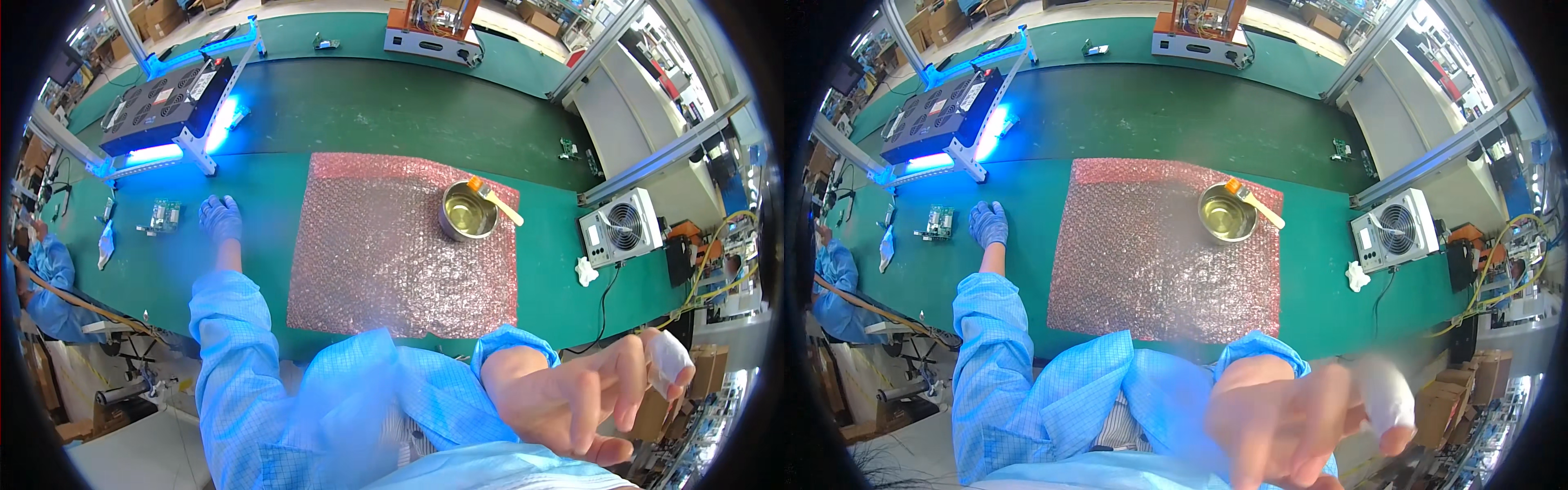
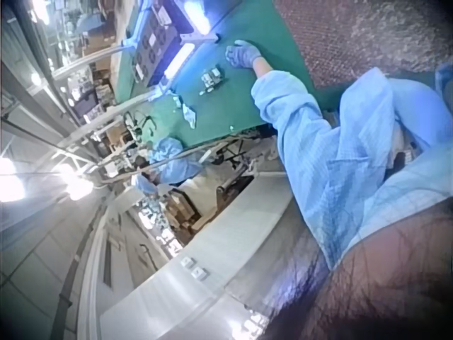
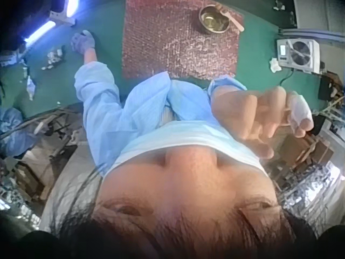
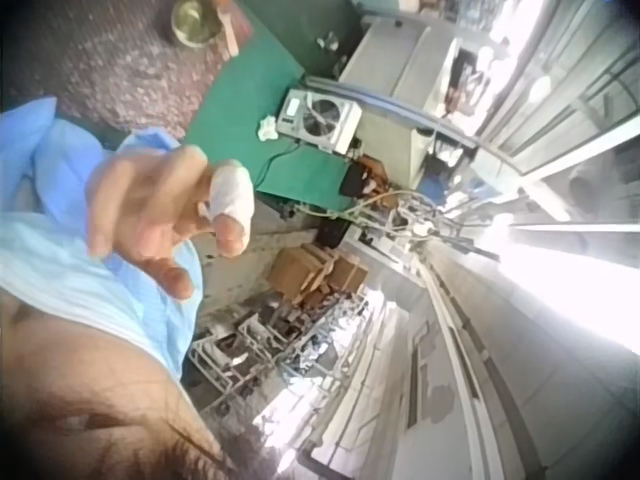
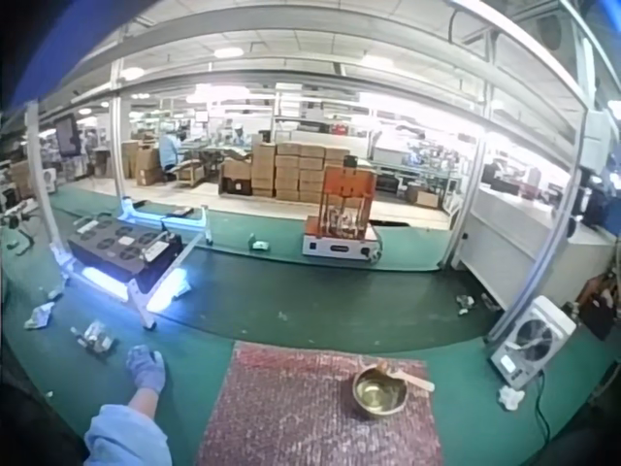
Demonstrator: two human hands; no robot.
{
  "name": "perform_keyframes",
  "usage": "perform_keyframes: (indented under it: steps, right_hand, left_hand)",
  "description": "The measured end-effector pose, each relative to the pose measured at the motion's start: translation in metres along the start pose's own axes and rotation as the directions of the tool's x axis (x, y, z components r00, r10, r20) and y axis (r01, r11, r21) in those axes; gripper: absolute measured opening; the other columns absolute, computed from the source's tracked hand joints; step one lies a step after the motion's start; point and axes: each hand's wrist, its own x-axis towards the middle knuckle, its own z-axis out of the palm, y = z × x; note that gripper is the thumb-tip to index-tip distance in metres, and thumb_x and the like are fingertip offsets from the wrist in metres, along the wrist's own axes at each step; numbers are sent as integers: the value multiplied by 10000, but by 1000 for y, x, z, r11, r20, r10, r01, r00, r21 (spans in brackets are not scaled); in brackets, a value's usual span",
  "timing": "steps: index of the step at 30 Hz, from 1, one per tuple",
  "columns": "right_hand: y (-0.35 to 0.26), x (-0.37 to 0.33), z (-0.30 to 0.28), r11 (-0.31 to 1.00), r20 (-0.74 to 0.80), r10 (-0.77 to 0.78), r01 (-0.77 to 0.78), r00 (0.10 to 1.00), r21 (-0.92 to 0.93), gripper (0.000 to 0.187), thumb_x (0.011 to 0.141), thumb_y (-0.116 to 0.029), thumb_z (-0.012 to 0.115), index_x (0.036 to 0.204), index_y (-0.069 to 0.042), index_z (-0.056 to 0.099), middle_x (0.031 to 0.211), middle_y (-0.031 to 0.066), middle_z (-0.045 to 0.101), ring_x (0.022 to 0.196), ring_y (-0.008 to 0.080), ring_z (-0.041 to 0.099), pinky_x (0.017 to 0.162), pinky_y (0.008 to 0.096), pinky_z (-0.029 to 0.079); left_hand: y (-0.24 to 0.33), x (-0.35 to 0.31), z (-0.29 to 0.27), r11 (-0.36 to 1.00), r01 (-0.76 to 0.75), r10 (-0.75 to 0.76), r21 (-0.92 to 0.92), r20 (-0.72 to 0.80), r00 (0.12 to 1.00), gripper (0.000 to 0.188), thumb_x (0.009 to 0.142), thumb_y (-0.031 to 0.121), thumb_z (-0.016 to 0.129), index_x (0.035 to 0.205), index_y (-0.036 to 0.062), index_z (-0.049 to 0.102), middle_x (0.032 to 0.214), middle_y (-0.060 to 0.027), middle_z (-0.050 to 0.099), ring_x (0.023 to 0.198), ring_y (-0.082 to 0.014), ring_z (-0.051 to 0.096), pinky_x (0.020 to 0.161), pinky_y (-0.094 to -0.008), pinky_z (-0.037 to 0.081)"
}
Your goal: Applying a liquid coating to printed circuit boards using a brush at a factory workbench.
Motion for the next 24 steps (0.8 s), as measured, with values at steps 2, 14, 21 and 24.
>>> perform_keyframes:
  steps: [2,14,21,24]
  right_hand:
    - [-3,1,3,997,60,50,-53,997,50,575,635,33,620,1106,-77,310,1134,101,313,924,196,422,508,326,491]
    - [-9,1,8,963,100,224,-236,969,128,427,752,-97,594,1105,-80,355,1089,89,329,841,200,422,584,334,464]
    - [-13,-10,-13,947,103,180,-144,978,-289,441,814,-224,590,1170,-88,367,1128,101,395,784,200,465,560,319,397]
    - [-17,-25,-62,670,-126,-39,-67,991,-740,429,808,-164,579,1168,-33,387,1130,130,487,774,182,470,623,304,401]
  left_hand:
    - [2,-1,-3,1000,10,-9,-25,23,1000,453,892,396,414,1186,61,495,1266,-151,468,1199,-303,419,989,-423,334]
    - [0,-1,-3,999,-13,12,-30,-18,1000,431,886,386,434,1156,59,509,1224,-155,496,1163,-310,448,968,-424,355]
    - [-4,1,2,999,-37,34,-39,-56,998,424,880,385,449,1128,49,522,1192,-165,511,1136,-314,464,953,-426,367]
    - [-5,2,3,999,-20,17,-48,-56,998,406,865,414,466,1104,91,527,1183,-137,507,1135,-302,459,935,-440,366]
